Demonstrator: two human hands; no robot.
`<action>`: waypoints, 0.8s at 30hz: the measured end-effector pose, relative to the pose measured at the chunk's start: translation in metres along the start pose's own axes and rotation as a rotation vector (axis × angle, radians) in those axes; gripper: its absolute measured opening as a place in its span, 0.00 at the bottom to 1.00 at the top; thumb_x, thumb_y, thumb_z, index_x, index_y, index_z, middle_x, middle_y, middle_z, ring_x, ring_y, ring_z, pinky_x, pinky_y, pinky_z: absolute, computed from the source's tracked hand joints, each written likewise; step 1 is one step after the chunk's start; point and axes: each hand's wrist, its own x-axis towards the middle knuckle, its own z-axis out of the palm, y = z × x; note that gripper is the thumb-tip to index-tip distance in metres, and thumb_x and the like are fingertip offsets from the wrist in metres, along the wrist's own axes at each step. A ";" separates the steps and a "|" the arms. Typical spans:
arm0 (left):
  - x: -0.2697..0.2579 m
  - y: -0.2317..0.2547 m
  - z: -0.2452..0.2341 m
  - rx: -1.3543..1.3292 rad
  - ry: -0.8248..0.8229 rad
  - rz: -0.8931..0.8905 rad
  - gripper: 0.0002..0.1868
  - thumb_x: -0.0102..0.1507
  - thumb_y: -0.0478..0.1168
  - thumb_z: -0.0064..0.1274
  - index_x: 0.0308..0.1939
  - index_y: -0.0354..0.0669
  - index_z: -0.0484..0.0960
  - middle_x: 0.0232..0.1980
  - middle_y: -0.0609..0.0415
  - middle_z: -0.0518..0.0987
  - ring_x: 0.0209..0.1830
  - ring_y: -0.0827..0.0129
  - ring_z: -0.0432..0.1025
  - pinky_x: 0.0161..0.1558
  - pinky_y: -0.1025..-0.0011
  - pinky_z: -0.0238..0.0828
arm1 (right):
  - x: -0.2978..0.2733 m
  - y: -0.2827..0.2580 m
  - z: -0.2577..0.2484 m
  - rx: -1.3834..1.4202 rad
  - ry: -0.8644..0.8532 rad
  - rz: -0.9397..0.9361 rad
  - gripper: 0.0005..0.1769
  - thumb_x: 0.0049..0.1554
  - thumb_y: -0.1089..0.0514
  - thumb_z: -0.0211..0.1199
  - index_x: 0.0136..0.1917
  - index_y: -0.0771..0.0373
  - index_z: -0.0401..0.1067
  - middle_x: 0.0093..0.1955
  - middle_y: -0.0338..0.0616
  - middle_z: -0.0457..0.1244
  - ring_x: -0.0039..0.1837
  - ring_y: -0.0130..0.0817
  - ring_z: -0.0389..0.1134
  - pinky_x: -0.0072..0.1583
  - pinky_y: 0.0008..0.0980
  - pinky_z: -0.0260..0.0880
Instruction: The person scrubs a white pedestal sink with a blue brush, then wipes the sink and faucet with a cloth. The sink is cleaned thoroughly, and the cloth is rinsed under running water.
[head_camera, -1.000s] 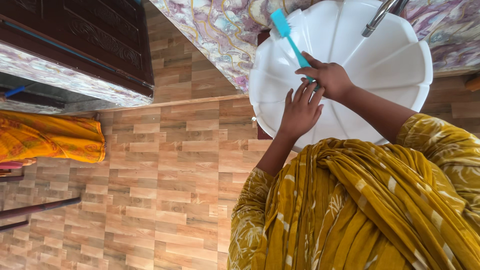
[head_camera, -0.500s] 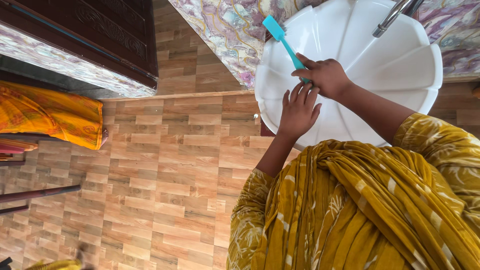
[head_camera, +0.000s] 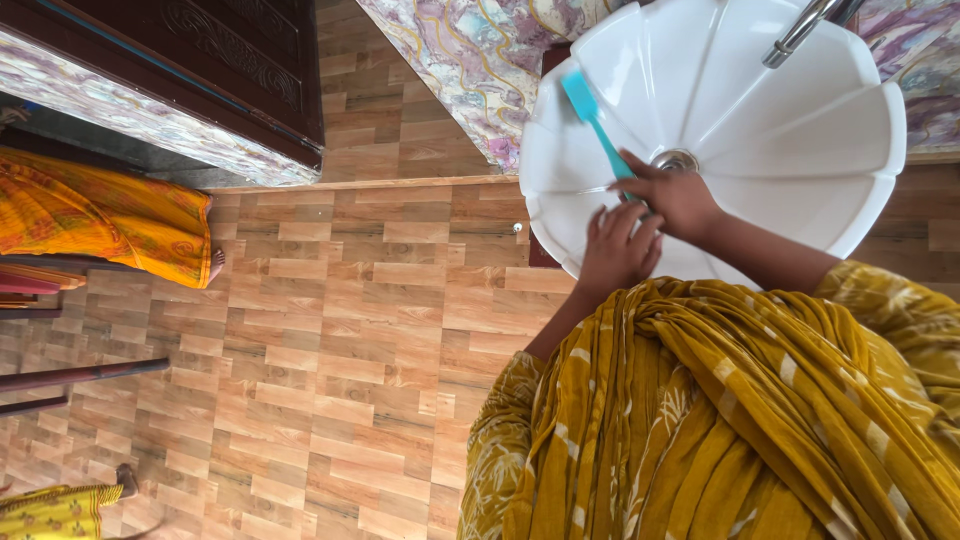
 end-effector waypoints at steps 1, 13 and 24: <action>0.006 -0.001 -0.007 0.021 0.044 0.023 0.14 0.64 0.42 0.55 0.54 0.48 0.78 0.57 0.52 0.75 0.66 0.62 0.68 0.72 0.45 0.56 | 0.011 -0.001 -0.003 0.080 0.022 -0.005 0.26 0.49 0.55 0.61 0.62 0.46 0.75 0.81 0.49 0.56 0.49 0.48 0.74 0.47 0.42 0.74; -0.014 0.009 0.020 -0.077 0.013 0.251 0.11 0.65 0.47 0.57 0.50 0.56 0.78 0.49 0.62 0.75 0.59 0.69 0.72 0.74 0.50 0.56 | -0.057 -0.014 -0.003 -0.001 -0.114 0.214 0.26 0.48 0.52 0.64 0.62 0.46 0.75 0.75 0.45 0.62 0.51 0.51 0.74 0.51 0.46 0.73; -0.002 0.024 0.021 -0.068 0.198 0.489 0.09 0.67 0.47 0.55 0.49 0.57 0.76 0.45 0.61 0.73 0.54 0.67 0.71 0.68 0.55 0.61 | -0.081 -0.023 -0.009 0.556 -0.114 0.284 0.34 0.50 0.56 0.60 0.72 0.54 0.70 0.49 0.50 0.71 0.45 0.48 0.71 0.47 0.38 0.72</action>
